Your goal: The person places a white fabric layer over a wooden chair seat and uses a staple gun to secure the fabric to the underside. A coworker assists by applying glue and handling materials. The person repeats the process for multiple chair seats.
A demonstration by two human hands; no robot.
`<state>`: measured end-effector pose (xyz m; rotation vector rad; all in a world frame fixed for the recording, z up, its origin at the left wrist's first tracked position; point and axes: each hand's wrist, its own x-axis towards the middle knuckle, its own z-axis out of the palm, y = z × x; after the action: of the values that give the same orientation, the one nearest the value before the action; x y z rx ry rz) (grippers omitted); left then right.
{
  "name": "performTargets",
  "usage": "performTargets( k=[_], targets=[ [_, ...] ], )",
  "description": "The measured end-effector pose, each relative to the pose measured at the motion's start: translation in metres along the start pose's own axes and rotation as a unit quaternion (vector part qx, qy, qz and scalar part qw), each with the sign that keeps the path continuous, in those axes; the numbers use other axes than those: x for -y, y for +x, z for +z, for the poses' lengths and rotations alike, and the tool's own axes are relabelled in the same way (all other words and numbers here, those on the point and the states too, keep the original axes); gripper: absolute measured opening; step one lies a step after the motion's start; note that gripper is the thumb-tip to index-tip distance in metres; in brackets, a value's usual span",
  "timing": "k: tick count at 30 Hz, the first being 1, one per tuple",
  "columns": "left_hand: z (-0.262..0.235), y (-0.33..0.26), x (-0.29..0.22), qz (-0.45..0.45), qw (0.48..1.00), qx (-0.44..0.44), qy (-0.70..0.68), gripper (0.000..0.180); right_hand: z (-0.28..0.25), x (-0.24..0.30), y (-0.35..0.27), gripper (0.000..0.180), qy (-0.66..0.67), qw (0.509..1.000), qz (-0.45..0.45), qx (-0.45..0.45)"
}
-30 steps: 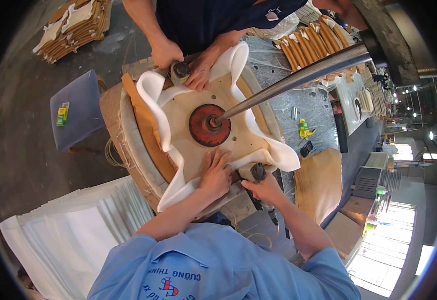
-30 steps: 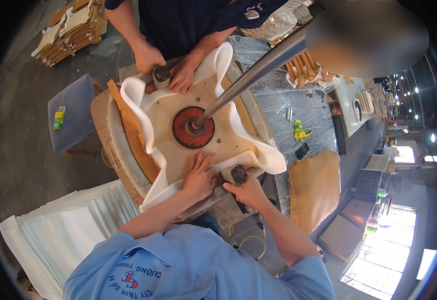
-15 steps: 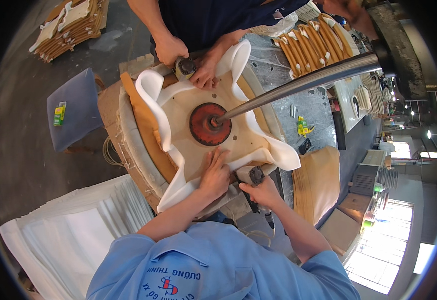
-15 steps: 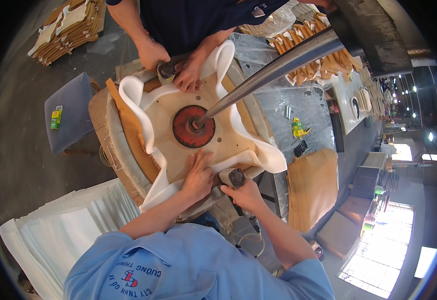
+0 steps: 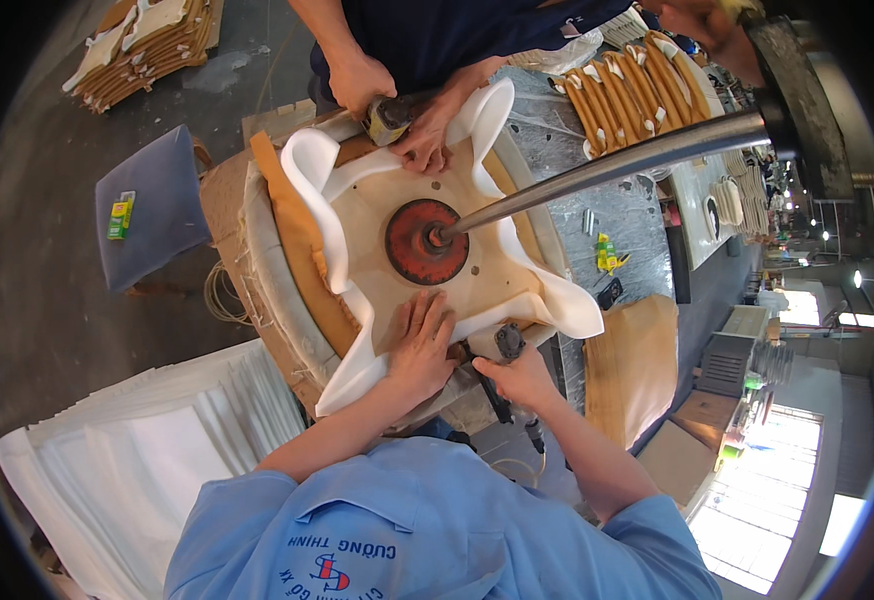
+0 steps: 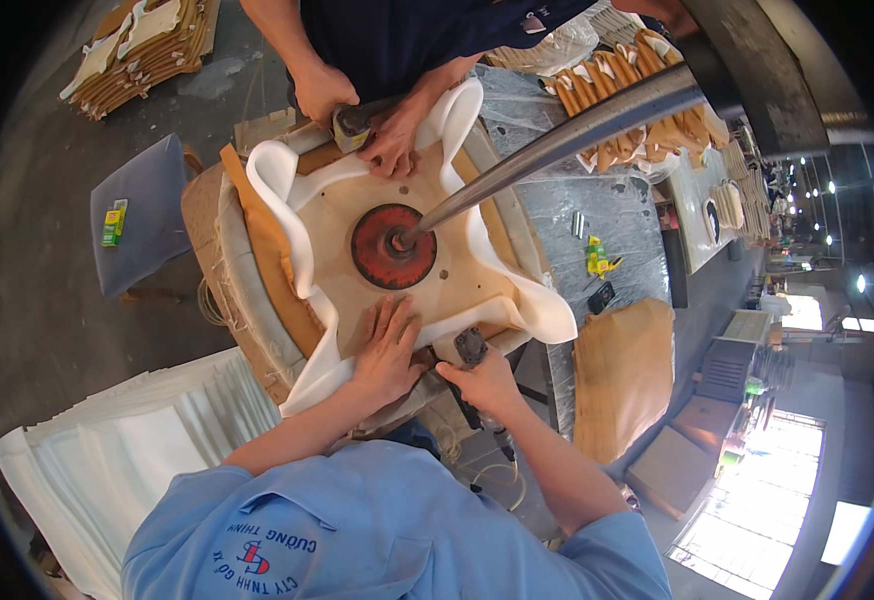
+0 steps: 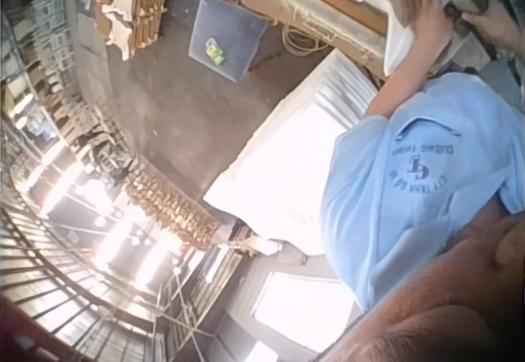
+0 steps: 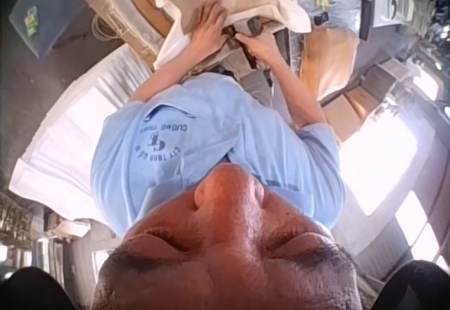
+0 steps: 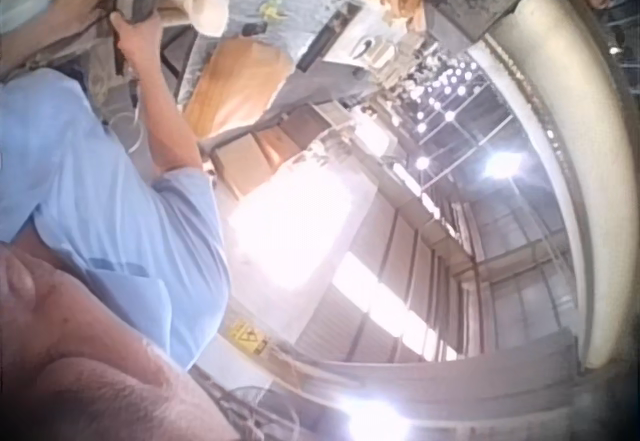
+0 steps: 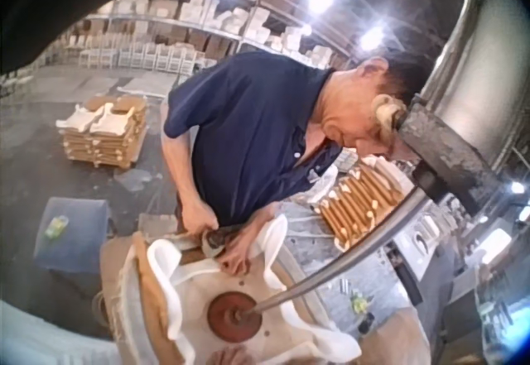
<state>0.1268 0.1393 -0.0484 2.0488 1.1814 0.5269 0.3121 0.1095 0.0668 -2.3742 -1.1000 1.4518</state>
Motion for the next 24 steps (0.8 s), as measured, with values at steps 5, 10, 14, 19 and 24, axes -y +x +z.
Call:
performTargets(
  k=[5,10,14,19,24],
  targets=[
    [-0.005,0.0,-0.001,-0.025,0.998,0.032,0.048,0.08,0.003,0.001,-0.01,0.031,0.029,0.999,-0.009,0.015],
    [-0.007,-0.002,-0.004,-0.028,0.999,0.025,0.035,0.08,0.013,-0.008,-0.007,0.04,0.004,0.999,-0.04,-0.003],
    [-0.008,-0.003,0.0,0.002,1.0,0.002,0.027,0.076,0.022,-0.015,-0.006,0.034,-0.04,0.993,-0.102,-0.043],
    [-0.013,-0.003,0.013,0.029,1.0,0.008,-0.006,0.063,0.01,-0.004,-0.015,0.03,0.038,0.999,-0.012,0.025],
    [-0.015,-0.002,0.017,0.044,0.998,0.008,-0.044,0.059,0.02,-0.007,-0.019,0.039,-0.034,0.999,-0.032,0.023]
  ],
)
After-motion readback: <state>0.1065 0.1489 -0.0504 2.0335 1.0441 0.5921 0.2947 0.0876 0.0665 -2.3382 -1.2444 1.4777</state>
